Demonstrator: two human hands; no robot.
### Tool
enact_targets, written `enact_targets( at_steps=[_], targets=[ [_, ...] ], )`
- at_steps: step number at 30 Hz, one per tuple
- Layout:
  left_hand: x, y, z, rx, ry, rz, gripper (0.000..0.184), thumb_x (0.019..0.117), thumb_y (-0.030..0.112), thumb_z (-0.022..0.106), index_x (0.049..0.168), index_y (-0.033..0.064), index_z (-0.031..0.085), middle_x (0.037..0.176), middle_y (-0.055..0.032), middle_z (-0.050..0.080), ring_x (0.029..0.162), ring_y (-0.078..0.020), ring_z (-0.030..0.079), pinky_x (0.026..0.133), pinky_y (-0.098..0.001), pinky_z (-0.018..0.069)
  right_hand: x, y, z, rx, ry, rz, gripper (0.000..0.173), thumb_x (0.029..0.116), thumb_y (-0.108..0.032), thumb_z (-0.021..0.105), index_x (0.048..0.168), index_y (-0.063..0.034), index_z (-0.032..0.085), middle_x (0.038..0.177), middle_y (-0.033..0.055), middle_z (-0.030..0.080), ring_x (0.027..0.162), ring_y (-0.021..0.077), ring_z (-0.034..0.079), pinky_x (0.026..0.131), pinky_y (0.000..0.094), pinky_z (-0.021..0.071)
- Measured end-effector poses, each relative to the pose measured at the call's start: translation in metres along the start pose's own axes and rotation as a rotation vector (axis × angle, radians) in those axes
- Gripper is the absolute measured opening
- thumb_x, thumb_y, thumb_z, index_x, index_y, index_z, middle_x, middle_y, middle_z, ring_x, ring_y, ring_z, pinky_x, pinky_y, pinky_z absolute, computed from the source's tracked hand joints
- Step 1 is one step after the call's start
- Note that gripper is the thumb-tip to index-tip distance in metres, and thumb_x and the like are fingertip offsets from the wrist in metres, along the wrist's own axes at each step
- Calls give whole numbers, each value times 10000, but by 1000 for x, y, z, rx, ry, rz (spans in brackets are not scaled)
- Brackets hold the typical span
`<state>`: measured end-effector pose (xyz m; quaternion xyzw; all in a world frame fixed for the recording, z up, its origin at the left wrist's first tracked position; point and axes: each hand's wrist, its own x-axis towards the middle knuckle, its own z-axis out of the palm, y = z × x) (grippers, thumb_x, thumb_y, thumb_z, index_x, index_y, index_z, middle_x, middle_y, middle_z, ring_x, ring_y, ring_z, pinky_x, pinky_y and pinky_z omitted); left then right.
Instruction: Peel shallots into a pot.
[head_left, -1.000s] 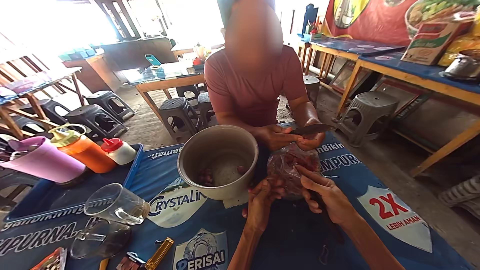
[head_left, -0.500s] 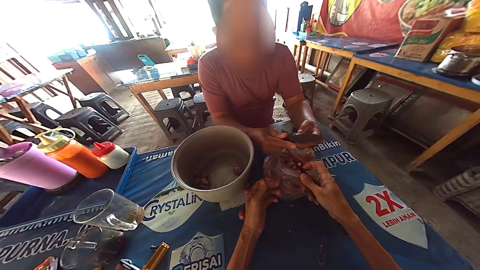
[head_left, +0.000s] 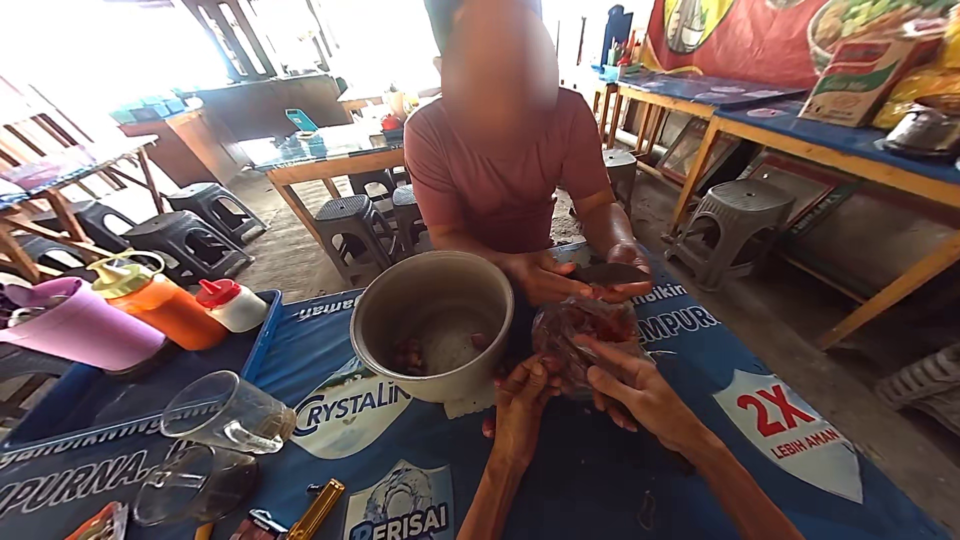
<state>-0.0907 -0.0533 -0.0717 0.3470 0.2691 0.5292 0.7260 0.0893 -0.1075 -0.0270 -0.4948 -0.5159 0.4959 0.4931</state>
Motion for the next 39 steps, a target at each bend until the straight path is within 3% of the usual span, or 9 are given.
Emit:
enact_targets(
  at_steps=[4,7,11,17,21,26,33,39],
  targets=[
    [-1,-2,-1,-9,-1,5,195,987,-41,517,1115,-40,664,945,-89,738,837,-152,725,830,-313,609,-2,2,12,1,-134,43,580,1025,-212,565,1571,-119,392,818,-13,667,493,53,535,411,193,442],
    [0,-4,-4,-9,-34,43,199,965,-58,547,1126,-40,662,990,-93,741,887,-158,724,872,-324,599,-2,4,15,-20,-161,62,573,1039,-198,553,1583,-142,381,955,10,693,499,46,527,408,182,435],
    [2,-6,-6,0,-24,80,185,933,-66,597,1093,-40,688,974,-100,746,875,-163,727,860,-328,603,-1,7,16,-5,-144,44,538,1039,-182,548,1561,-140,427,869,-3,682,477,43,518,396,178,430],
    [2,-7,-5,24,20,98,149,920,-85,603,1027,-30,691,926,-83,747,831,-152,727,833,-323,611,-2,9,22,-59,-91,37,509,1046,-160,525,1545,-103,445,858,-19,667,474,22,494,409,173,427],
    [2,-6,-4,36,30,89,149,935,-77,589,1046,-39,681,921,-86,746,818,-151,729,824,-316,613,-1,11,21,-65,-102,31,498,1060,-173,509,1550,-116,440,1009,-3,695,495,15,503,420,166,434],
    [1,-1,-2,57,40,31,189,1018,-17,491,1056,-54,673,871,-80,732,765,-141,716,762,-292,614,1,9,13,19,-170,100,531,1065,-212,494,1583,-154,391,889,2,665,478,48,503,400,185,428],
    [-1,0,-1,77,37,9,213,1036,11,486,1003,-50,687,827,-89,738,710,-140,718,716,-279,617,1,12,16,12,-161,121,522,1065,-196,496,1575,-140,399,994,9,680,479,32,494,406,173,431],
    [-1,-4,-1,108,49,39,169,1012,-15,518,1012,-63,681,832,-91,736,722,-140,719,731,-285,619,2,11,21,126,-135,208,506,1067,-212,490,1566,-166,423,738,-9,589,428,55,461,372,192,409]
  ],
)
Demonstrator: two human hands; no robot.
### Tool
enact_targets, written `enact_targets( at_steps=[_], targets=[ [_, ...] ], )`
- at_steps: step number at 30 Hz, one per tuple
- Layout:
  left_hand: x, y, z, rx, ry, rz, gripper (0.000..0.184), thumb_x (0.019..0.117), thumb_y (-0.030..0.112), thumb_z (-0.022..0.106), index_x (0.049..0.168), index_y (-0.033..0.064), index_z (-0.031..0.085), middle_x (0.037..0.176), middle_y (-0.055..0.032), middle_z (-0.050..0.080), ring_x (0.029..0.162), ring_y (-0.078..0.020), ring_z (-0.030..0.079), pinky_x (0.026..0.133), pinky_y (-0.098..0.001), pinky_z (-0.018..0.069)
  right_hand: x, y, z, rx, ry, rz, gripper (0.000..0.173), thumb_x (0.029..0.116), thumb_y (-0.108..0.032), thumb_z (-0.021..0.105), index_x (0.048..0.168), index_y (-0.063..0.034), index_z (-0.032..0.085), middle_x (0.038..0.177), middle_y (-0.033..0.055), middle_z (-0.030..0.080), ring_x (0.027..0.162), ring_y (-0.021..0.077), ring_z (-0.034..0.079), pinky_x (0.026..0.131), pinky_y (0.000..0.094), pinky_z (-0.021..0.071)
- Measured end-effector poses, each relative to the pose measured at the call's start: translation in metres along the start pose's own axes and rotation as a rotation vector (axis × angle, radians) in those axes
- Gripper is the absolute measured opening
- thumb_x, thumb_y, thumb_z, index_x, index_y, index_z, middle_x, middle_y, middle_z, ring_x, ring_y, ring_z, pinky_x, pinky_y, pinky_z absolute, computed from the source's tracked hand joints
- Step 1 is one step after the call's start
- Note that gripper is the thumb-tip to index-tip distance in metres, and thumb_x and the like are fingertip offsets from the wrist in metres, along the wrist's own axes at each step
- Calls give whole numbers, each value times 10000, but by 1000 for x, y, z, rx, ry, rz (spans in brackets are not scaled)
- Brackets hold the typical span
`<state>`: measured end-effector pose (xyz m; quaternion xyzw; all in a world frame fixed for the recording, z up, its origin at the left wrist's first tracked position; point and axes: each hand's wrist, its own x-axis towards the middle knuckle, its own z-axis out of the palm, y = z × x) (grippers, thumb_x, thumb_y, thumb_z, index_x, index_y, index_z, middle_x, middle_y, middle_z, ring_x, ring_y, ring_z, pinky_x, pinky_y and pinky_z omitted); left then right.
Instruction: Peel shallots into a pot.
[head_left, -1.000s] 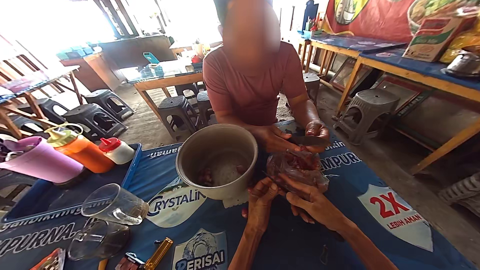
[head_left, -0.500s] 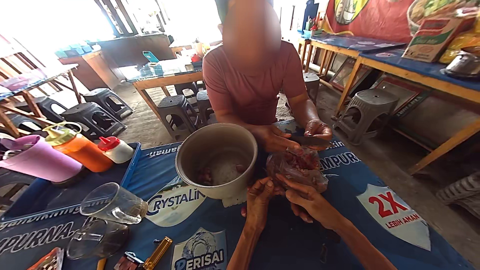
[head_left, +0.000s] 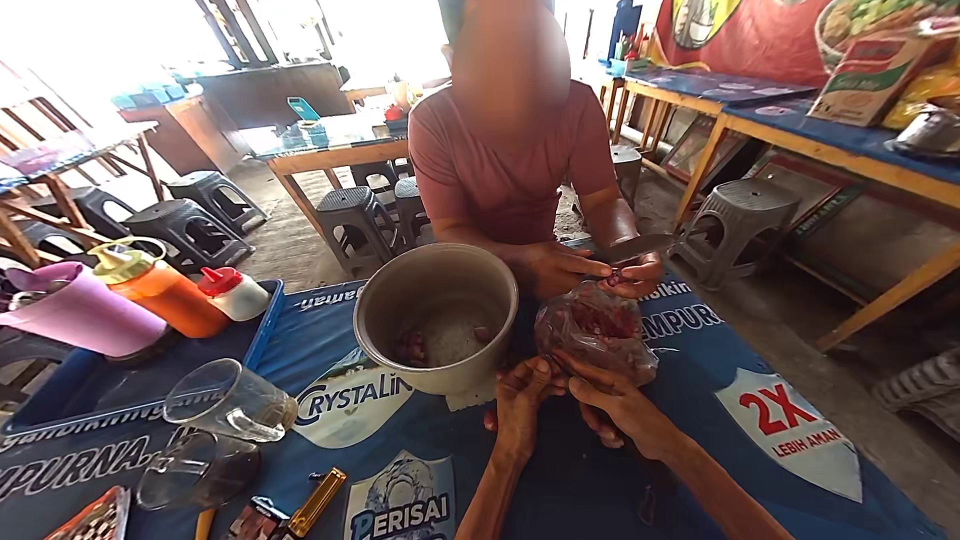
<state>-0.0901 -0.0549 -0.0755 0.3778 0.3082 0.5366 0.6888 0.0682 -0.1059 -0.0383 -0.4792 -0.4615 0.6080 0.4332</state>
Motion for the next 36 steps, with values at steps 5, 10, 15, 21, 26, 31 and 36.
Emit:
enact_targets(
  at_steps=[5,10,15,21,26,31,36],
  targets=[
    [0,-3,0,96,-28,46,164,1014,17,534,1027,-63,677,795,-75,722,688,-111,691,678,-249,593,1,2,3,-2,56,-41,475,1067,-201,520,1536,-142,473,847,18,659,445,52,483,377,189,420],
    [-1,1,3,96,18,-10,275,1068,75,456,963,-50,678,780,-79,727,660,-112,691,648,-249,589,-1,1,1,-72,-2,-91,543,1053,-193,536,1573,-123,396,1080,17,690,492,38,516,404,179,441],
    [-2,4,4,29,55,-92,292,1079,85,446,949,-47,673,784,-87,729,659,-114,699,644,-247,593,0,3,1,-188,1,-139,551,1048,-193,549,1573,-119,399,1088,14,693,512,32,520,425,181,448],
    [-2,1,4,-16,47,-113,290,1073,85,447,918,-29,665,782,-81,718,674,-118,698,663,-251,597,1,9,8,-206,92,-171,491,1047,-179,557,1525,-99,479,1179,14,698,501,14,507,424,173,441],
    [-6,-1,7,16,33,-70,230,1053,58,485,942,-40,660,785,-85,714,674,-122,697,669,-259,602,4,14,10,-244,183,-216,455,1053,-206,554,1489,-80,523,900,-7,697,488,21,506,423,177,437],
    [-5,-2,7,37,33,-54,215,1050,58,494,964,-48,660,800,-90,724,673,-126,703,671,-263,606,3,10,7,-212,148,-171,457,1066,-213,530,1505,-93,505,908,-4,699,480,23,503,415,177,432],
    [-3,1,5,36,60,-68,253,1066,72,474,961,-57,664,806,-111,737,672,-141,714,649,-264,604,2,6,1,-225,74,-149,489,1071,-218,509,1546,-117,451,1000,9,694,496,27,505,421,176,435]
  ],
)
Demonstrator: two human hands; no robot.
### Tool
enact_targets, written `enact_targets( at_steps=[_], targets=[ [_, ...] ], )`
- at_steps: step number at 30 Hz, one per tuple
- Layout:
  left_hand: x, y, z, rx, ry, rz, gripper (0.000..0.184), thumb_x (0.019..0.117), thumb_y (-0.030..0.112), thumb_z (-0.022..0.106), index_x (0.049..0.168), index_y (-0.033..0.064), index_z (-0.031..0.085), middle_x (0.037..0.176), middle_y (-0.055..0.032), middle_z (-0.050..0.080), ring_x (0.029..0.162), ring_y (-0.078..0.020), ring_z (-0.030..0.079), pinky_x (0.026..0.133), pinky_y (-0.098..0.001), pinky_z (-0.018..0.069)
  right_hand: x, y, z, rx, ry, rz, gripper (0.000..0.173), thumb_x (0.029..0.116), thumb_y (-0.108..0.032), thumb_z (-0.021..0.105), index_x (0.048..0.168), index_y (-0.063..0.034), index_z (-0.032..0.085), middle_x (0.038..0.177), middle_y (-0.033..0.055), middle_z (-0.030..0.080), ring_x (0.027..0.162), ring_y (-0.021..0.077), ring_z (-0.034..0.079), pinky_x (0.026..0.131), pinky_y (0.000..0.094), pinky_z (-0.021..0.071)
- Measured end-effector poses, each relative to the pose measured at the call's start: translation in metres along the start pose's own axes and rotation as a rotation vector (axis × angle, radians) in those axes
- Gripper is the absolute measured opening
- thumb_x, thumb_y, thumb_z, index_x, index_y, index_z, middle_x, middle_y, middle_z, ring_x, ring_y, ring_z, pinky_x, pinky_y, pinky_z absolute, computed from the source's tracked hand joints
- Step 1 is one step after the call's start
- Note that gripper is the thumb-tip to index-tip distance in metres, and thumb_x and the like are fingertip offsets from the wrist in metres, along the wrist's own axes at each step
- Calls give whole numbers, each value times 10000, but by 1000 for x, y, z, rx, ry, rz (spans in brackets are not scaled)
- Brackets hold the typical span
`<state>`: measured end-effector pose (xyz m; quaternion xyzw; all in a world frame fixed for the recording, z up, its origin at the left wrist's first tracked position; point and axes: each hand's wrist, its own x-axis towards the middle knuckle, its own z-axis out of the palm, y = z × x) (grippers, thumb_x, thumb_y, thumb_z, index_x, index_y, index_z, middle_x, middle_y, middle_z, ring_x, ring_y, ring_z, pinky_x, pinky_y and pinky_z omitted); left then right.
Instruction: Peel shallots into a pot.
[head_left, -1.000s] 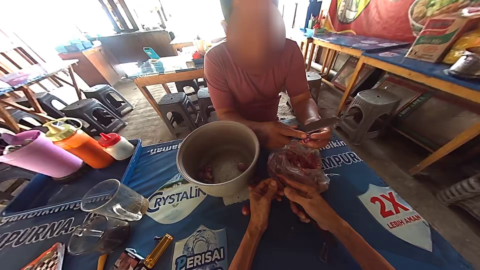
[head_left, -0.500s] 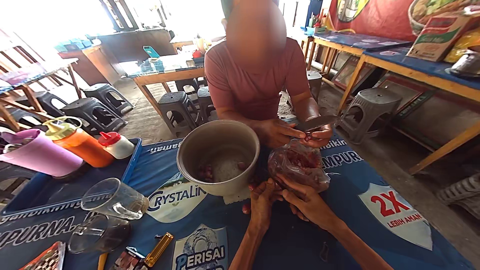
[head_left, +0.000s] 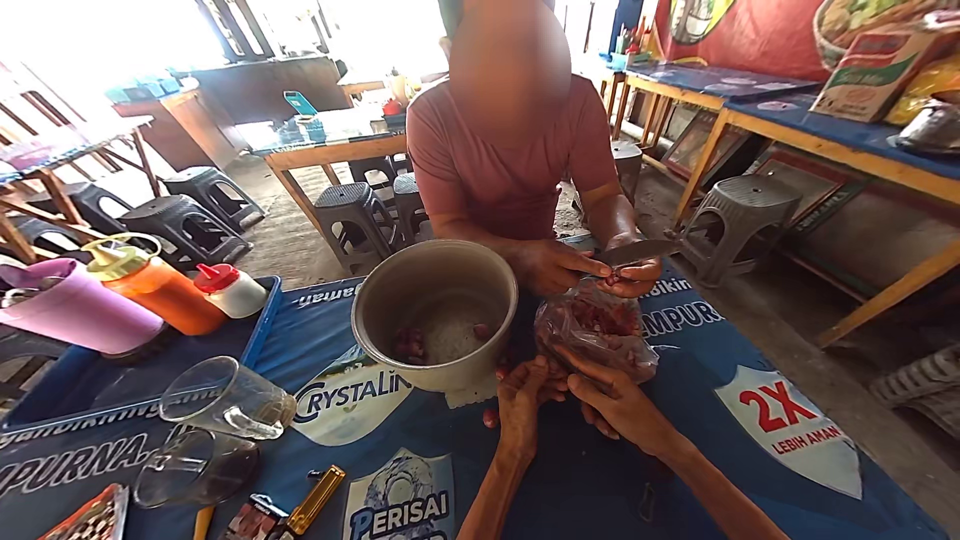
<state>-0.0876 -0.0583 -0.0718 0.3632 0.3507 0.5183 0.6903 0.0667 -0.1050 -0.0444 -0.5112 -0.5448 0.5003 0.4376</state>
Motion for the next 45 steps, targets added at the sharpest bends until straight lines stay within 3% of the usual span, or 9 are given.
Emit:
enact_targets(
  at_steps=[3,9,17,22,25,31,37,41,45],
  targets=[
    [0,0,-1,-5,-8,1,260,1067,78,471,962,-59,665,819,-114,735,685,-149,714,658,-273,607,2,4,1,-77,43,-24,457,1065,-210,526,1512,-119,505,913,0,689,494,24,508,432,181,444],
    [-1,-1,0,13,20,2,242,1058,69,495,936,-57,662,778,-108,729,655,-148,713,635,-272,609,0,4,3,-85,13,-22,491,1064,-215,530,1540,-115,461,1010,9,699,510,21,517,441,174,451],
    [-1,-5,0,21,13,14,209,1047,58,519,958,-70,658,802,-121,732,664,-156,718,644,-279,616,2,9,5,-89,98,-37,430,1060,-181,526,1478,-82,540,816,-14,669,477,20,502,426,176,439],
    [0,-6,-1,54,-16,50,199,1049,40,504,1033,-80,662,845,-120,738,713,-156,723,689,-286,617,1,-2,-2,247,39,182,432,1079,-189,484,1501,-100,513,636,-12,556,413,59,459,369,199,401],
    [2,-7,-4,62,-29,84,207,1047,33,494,1059,-80,666,872,-118,738,728,-153,720,700,-284,615,1,-5,-7,322,-41,224,461,1085,-218,442,1537,-131,458,637,-21,521,414,53,447,369,187,393],
    [3,-6,-6,80,-39,109,215,1044,48,492,1032,-76,668,842,-105,730,714,-148,712,694,-285,613,2,-2,-7,175,-75,143,498,1068,-209,503,1556,-141,435,766,-9,620,447,51,480,389,190,421],
    [2,-7,-7,112,-49,115,204,1036,33,500,1042,-74,674,852,-103,735,711,-144,713,691,-281,612,2,-1,-7,176,7,177,440,1071,-181,500,1503,-100,509,656,-21,572,424,53,470,380,192,410],
    [4,-7,-8,98,-68,122,219,1044,35,478,1051,-72,669,863,-102,734,727,-144,713,705,-281,610,1,-6,-11,315,-49,272,441,1089,-230,440,1517,-128,475,626,-25,516,416,49,452,373,184,397],
    [4,-6,-8,84,-38,120,211,1039,35,495,1041,-75,675,857,-106,733,709,-141,709,678,-270,608,1,-4,-14,258,-123,168,513,1069,-207,478,1574,-156,398,699,-22,567,434,49,471,380,183,411]
  ],
)
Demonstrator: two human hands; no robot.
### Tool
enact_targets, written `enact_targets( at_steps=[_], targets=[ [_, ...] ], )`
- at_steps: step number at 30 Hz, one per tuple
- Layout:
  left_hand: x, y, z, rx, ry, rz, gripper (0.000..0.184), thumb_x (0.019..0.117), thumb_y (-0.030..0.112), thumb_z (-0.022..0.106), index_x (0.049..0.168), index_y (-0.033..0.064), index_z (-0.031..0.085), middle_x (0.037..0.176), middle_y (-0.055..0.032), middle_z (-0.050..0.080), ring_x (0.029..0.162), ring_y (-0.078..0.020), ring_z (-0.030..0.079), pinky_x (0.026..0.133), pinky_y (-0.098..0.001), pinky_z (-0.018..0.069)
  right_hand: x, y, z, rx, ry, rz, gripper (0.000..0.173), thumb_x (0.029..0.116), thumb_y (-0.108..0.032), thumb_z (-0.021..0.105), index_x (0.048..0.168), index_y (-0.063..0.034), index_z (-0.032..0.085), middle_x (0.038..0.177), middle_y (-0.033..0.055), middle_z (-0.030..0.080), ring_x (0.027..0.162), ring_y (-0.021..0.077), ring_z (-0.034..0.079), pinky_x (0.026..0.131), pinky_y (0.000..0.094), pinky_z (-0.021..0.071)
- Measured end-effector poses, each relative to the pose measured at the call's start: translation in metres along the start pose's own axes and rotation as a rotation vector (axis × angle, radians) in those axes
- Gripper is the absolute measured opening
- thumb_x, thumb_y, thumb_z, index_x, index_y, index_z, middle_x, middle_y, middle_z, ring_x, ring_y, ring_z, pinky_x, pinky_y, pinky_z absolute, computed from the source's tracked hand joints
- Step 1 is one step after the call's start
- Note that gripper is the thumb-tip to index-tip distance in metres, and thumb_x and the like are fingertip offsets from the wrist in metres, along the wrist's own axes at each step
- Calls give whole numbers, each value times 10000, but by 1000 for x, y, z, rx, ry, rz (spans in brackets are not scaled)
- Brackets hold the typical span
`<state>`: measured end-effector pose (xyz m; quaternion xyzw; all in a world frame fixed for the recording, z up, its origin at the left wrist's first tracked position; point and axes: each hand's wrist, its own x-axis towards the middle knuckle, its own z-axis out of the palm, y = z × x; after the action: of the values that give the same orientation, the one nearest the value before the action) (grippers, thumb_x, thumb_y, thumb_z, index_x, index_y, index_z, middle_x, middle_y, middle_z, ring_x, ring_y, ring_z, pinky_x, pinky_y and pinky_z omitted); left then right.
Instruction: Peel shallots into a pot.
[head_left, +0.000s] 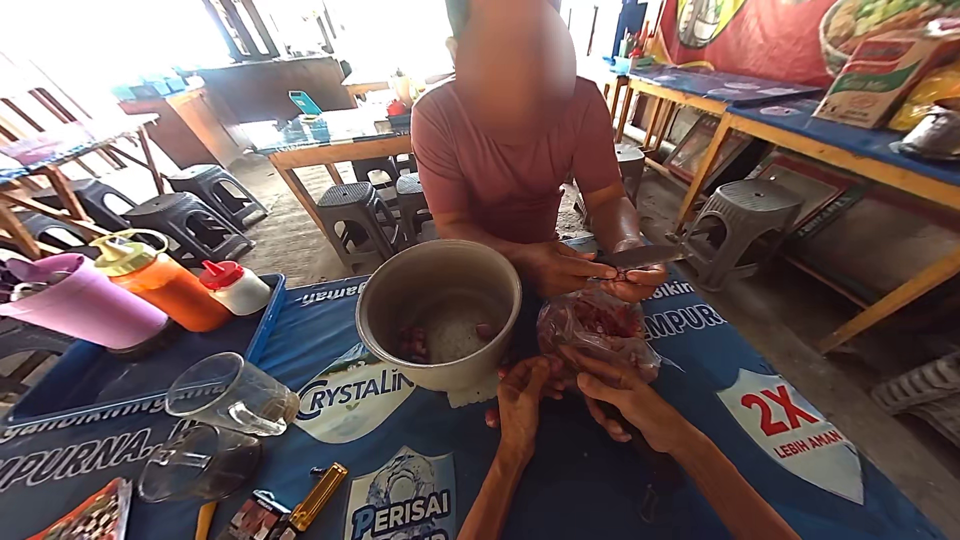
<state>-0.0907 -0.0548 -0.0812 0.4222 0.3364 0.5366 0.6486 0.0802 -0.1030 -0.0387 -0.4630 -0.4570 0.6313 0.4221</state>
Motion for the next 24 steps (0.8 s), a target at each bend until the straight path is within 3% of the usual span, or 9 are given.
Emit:
enact_targets(
  at_steps=[5,9,13,17,21,24],
  targets=[
    [-1,0,2,6,11,2,194,1035,45,512,1013,-73,664,809,-97,731,685,-140,713,666,-275,613,1,3,3,-118,23,-7,523,1060,-201,518,1571,-164,412,820,2,631,462,53,493,396,188,432],
    [-1,-1,0,3,3,8,193,1030,33,513,1017,-77,671,836,-106,733,696,-148,714,673,-279,614,3,5,4,-130,83,-18,460,1072,-202,501,1527,-136,484,699,-21,583,438,52,475,385,190,414],
    [0,-2,-2,-13,-30,7,211,1040,18,470,1070,-81,654,891,-111,736,750,-160,722,726,-295,617,1,3,5,-10,82,41,462,1077,-202,467,1534,-135,470,637,-24,524,417,55,446,372,191,390],
    [3,-1,-5,-68,-87,-20,259,1050,29,417,1180,-74,616,958,-105,724,822,-164,718,785,-316,612,0,1,0,183,-5,104,447,1085,-238,401,1523,-159,454,641,-27,503,411,37,436,361,173,385],
    [3,0,-3,-83,-77,-33,287,1059,27,410,1223,-94,613,997,-102,720,858,-159,713,827,-313,602,0,1,6,144,48,70,463,1086,-222,427,1542,-149,454,657,-20,518,420,44,442,370,180,392],
    [2,-3,-3,-52,-89,26,280,1022,32,506,1242,-104,613,1039,-116,720,919,-167,711,903,-337,588,0,2,8,102,62,44,456,1079,-206,453,1530,-144,481,673,-10,543,424,51,449,372,181,393]
  ],
)
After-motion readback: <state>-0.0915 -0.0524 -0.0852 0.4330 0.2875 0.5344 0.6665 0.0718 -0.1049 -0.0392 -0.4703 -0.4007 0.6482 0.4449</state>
